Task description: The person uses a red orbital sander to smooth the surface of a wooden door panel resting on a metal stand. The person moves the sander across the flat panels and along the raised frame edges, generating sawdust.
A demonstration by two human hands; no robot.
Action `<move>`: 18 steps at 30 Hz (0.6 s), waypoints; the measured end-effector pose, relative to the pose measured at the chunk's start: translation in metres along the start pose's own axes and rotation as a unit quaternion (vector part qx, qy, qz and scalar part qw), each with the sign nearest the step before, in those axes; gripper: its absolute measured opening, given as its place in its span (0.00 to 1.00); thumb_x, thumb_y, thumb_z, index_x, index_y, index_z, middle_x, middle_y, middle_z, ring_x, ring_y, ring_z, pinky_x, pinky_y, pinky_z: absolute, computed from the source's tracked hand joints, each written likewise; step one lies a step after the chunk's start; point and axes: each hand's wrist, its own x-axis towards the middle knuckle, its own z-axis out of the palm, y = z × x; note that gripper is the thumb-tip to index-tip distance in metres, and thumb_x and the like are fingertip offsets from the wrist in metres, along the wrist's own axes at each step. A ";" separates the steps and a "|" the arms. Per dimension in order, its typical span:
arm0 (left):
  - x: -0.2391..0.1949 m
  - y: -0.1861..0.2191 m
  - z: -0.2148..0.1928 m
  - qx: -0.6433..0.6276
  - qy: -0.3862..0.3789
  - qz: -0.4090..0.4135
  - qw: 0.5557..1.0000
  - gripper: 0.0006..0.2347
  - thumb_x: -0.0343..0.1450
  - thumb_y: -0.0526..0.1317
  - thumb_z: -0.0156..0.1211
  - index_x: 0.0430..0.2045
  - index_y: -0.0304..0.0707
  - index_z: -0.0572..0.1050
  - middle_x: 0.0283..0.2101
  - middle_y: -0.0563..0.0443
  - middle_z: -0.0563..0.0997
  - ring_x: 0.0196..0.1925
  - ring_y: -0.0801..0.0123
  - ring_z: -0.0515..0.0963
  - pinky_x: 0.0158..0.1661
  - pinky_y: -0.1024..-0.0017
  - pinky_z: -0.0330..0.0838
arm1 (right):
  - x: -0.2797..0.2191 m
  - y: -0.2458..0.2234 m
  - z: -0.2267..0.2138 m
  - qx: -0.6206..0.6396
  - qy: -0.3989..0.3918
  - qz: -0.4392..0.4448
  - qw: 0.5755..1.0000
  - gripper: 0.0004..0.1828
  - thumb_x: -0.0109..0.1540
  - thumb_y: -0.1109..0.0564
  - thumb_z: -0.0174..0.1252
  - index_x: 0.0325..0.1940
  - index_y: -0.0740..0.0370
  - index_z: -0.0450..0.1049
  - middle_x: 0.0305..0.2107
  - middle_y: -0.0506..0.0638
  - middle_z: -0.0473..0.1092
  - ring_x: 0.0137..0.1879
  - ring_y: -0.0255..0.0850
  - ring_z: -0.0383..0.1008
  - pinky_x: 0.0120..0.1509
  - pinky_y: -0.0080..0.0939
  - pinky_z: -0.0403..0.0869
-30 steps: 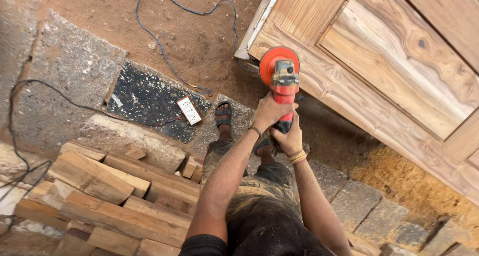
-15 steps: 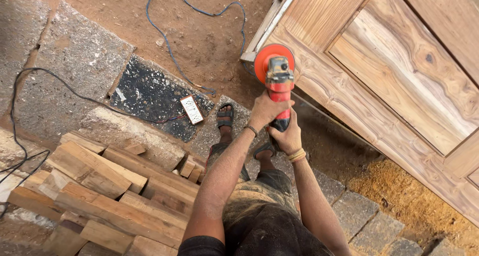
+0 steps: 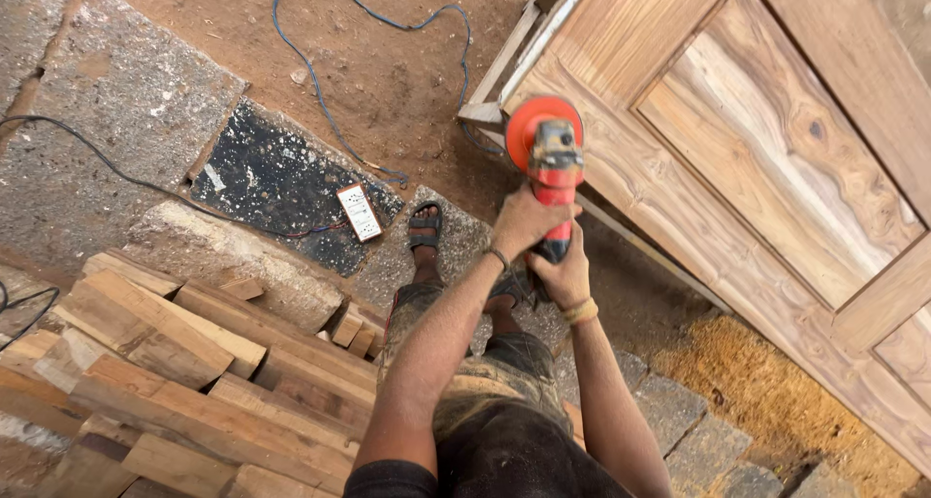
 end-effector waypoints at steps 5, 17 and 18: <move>-0.006 -0.003 0.004 -0.009 0.000 0.015 1.000 0.37 0.54 0.60 0.72 0.52 0.33 0.73 0.47 0.35 0.84 0.50 0.50 0.85 0.51 0.61 0.79 | -0.009 0.004 -0.003 -0.007 0.009 -0.007 1.000 0.48 0.49 0.45 0.71 0.68 0.62 0.59 0.46 0.59 0.77 0.50 0.46 0.81 0.53 0.46 0.78; -0.002 -0.008 -0.010 -0.002 0.043 0.022 0.999 0.37 0.55 0.60 0.74 0.51 0.30 0.72 0.46 0.34 0.84 0.50 0.49 0.85 0.50 0.59 0.80 | 0.003 -0.008 0.011 -0.013 0.002 -0.033 0.999 0.49 0.49 0.43 0.71 0.69 0.61 0.59 0.47 0.60 0.77 0.53 0.49 0.81 0.55 0.47 0.77; -0.005 -0.010 -0.005 0.009 0.046 0.007 0.999 0.37 0.55 0.60 0.74 0.50 0.29 0.73 0.46 0.34 0.84 0.51 0.49 0.85 0.50 0.59 0.80 | -0.004 -0.003 0.006 -0.022 -0.003 -0.019 1.000 0.49 0.49 0.42 0.72 0.69 0.61 0.59 0.47 0.60 0.77 0.53 0.49 0.81 0.55 0.48 0.77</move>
